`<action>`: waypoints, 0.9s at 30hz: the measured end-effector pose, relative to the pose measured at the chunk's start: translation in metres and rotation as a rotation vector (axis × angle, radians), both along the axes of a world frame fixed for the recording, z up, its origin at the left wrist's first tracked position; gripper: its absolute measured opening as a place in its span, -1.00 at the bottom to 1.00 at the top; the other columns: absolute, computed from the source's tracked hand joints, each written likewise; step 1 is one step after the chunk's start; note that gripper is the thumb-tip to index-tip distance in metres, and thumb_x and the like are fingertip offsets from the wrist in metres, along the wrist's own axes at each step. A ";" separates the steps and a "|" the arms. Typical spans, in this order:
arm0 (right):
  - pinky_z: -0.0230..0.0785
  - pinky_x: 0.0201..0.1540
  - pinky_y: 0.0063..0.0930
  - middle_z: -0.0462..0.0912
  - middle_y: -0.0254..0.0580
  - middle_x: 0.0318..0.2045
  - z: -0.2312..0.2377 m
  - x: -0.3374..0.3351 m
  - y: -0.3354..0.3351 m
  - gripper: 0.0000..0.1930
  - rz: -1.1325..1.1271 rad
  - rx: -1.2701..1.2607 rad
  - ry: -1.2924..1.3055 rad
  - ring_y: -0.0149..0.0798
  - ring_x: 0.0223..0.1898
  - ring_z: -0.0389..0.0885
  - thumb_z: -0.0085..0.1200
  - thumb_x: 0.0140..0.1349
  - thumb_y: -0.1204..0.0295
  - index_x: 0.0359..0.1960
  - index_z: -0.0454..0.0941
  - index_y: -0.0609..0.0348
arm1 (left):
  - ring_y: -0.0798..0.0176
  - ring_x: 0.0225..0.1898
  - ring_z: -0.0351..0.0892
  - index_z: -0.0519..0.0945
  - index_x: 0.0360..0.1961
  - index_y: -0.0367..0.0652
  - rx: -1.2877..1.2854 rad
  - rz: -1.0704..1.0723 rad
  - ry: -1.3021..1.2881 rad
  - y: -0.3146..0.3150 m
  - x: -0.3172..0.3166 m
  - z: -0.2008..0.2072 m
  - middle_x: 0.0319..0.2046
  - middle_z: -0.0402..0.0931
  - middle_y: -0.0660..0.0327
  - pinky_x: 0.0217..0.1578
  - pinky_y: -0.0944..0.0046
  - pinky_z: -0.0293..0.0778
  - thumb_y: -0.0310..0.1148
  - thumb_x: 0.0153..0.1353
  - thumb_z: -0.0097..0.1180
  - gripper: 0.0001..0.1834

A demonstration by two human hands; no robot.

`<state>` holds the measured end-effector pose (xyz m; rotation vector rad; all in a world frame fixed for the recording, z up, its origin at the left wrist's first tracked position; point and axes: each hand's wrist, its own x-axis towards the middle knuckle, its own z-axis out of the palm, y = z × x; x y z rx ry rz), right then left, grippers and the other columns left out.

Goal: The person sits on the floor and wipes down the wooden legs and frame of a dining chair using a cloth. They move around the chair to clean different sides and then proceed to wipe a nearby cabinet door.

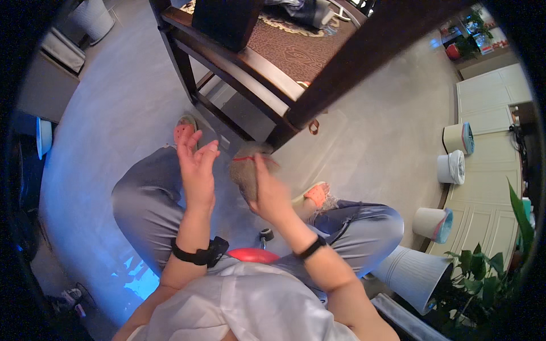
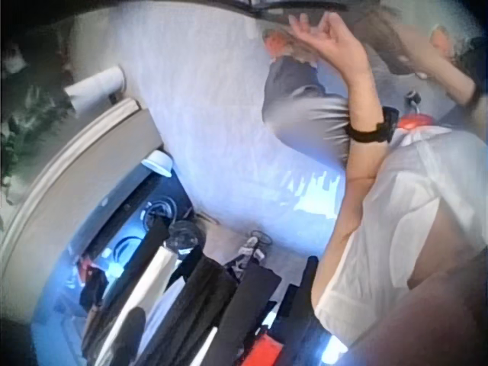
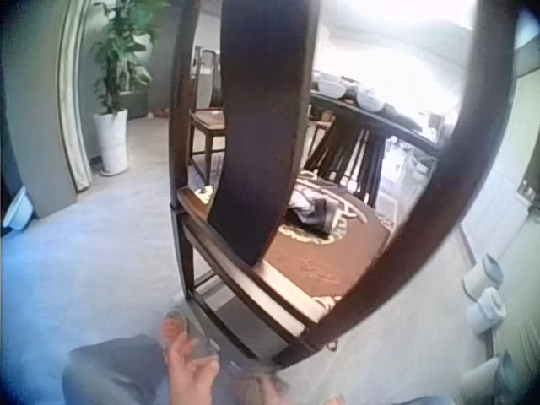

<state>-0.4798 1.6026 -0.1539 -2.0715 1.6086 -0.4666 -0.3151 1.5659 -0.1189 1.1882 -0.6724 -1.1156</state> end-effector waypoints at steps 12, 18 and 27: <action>0.48 -0.18 -0.04 0.49 0.23 0.04 0.067 0.009 -0.048 0.19 -0.040 -0.413 -0.041 0.30 -0.10 0.54 0.35 -0.33 0.52 0.46 -0.07 0.06 | 0.26 0.01 0.45 0.14 0.32 -0.21 0.012 -0.090 0.152 -0.060 -0.020 0.014 0.17 0.25 0.05 0.02 0.27 0.39 -0.39 0.33 0.05 -0.41; 0.51 -0.23 -0.09 0.37 0.30 0.09 0.070 0.019 -0.040 0.11 -0.192 -0.414 0.177 0.19 -0.20 0.56 0.38 -0.37 0.47 0.40 0.13 0.07 | 0.31 0.02 0.41 0.26 0.26 -0.15 0.048 -0.204 0.267 -0.099 -0.017 0.009 0.06 0.34 0.18 0.08 0.24 0.34 -0.28 0.34 0.07 -0.48; 0.59 -0.25 -0.12 0.34 0.17 0.16 0.061 0.078 -0.091 -0.05 -0.474 -0.268 0.050 0.16 -0.22 0.64 0.36 -0.29 0.39 0.30 0.24 0.13 | 0.29 0.08 0.28 0.23 0.25 -0.16 -0.193 -0.167 -0.131 -0.137 0.018 0.022 0.10 0.25 0.17 0.17 0.26 0.24 -0.47 0.24 0.14 -0.43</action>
